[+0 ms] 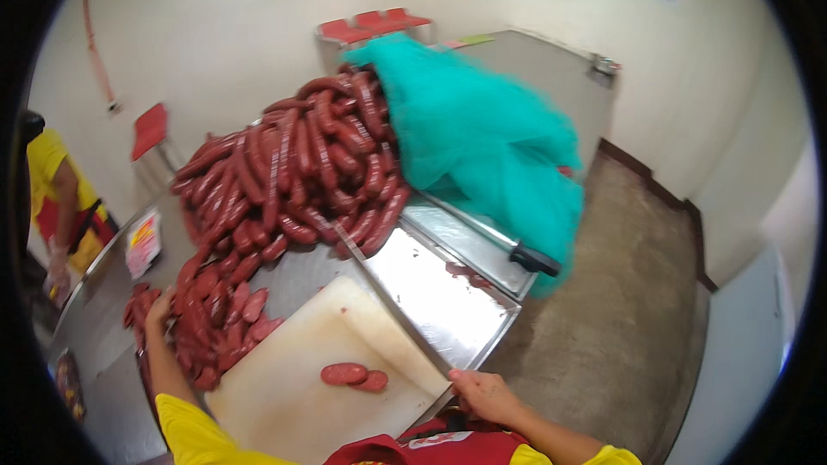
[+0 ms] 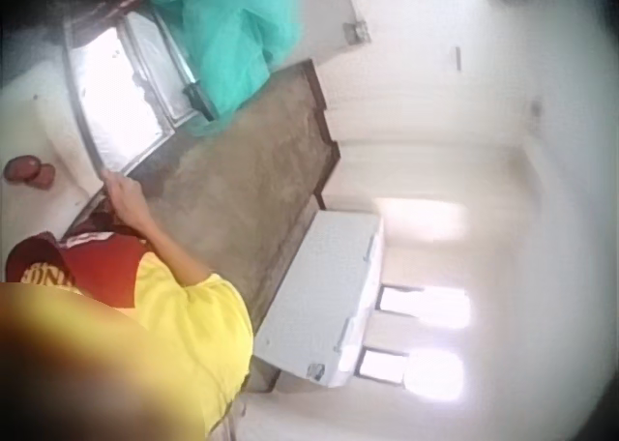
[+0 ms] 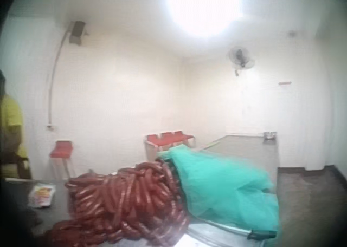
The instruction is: The person cuts raw meat into smaller pieces using a knife on a cutting board. They repeatedly pick up pieces of meat, slice them, and place the cut pieces onto a digital scale. Another person in the background handles similar meat and packaging.
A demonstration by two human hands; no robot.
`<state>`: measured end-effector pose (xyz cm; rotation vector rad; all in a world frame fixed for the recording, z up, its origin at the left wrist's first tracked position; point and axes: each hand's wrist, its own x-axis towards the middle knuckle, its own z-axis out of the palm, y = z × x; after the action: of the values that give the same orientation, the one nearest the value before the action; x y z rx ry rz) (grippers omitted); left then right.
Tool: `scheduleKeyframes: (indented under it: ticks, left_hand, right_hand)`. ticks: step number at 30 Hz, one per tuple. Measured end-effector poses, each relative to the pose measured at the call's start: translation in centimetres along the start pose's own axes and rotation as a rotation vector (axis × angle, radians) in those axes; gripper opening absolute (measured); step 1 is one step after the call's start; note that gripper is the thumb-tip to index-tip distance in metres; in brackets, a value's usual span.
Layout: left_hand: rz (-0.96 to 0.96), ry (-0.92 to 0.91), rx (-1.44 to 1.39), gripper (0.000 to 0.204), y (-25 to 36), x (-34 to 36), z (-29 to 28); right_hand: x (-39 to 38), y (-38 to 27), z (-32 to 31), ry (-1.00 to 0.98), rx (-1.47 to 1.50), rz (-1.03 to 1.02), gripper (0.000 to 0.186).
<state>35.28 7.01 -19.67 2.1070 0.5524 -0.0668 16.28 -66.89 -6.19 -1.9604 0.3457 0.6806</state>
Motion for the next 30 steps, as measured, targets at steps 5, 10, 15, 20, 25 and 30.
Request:
scheduleKeyframes:
  ticks: [5,10,15,20,25,30]
  left_hand:
    - [0.556,0.62,0.355,0.036,12.6,-16.6,11.0]
    - [0.813,-0.408,0.243,0.06,20.1,-31.3,27.4]
    - [0.685,-0.136,0.542,0.039,19.6,-30.3,32.0]
    - [0.502,0.371,0.345,0.033,19.3,-23.4,24.1]
    - [0.65,0.742,0.693,0.033,24.3,-22.4,19.9]
    - [0.787,0.158,-0.071,0.02,31.5,-20.7,38.8]
  right_hand:
    - [0.2,1.8,-2.6,0.022,0.168,-0.11,0.051]
    - [1.6,4.1,-3.8,0.008,0.357,-0.132,0.057]
    - [3.1,5.0,-5.6,-0.107,0.31,-0.228,0.06]
    - [2.6,4.8,-7.7,-0.148,0.337,-0.23,0.057]
    - [2.0,5.5,-11.4,-0.029,0.31,-0.323,0.047]
    - [2.0,7.4,-16.7,0.191,0.334,-0.33,0.047]
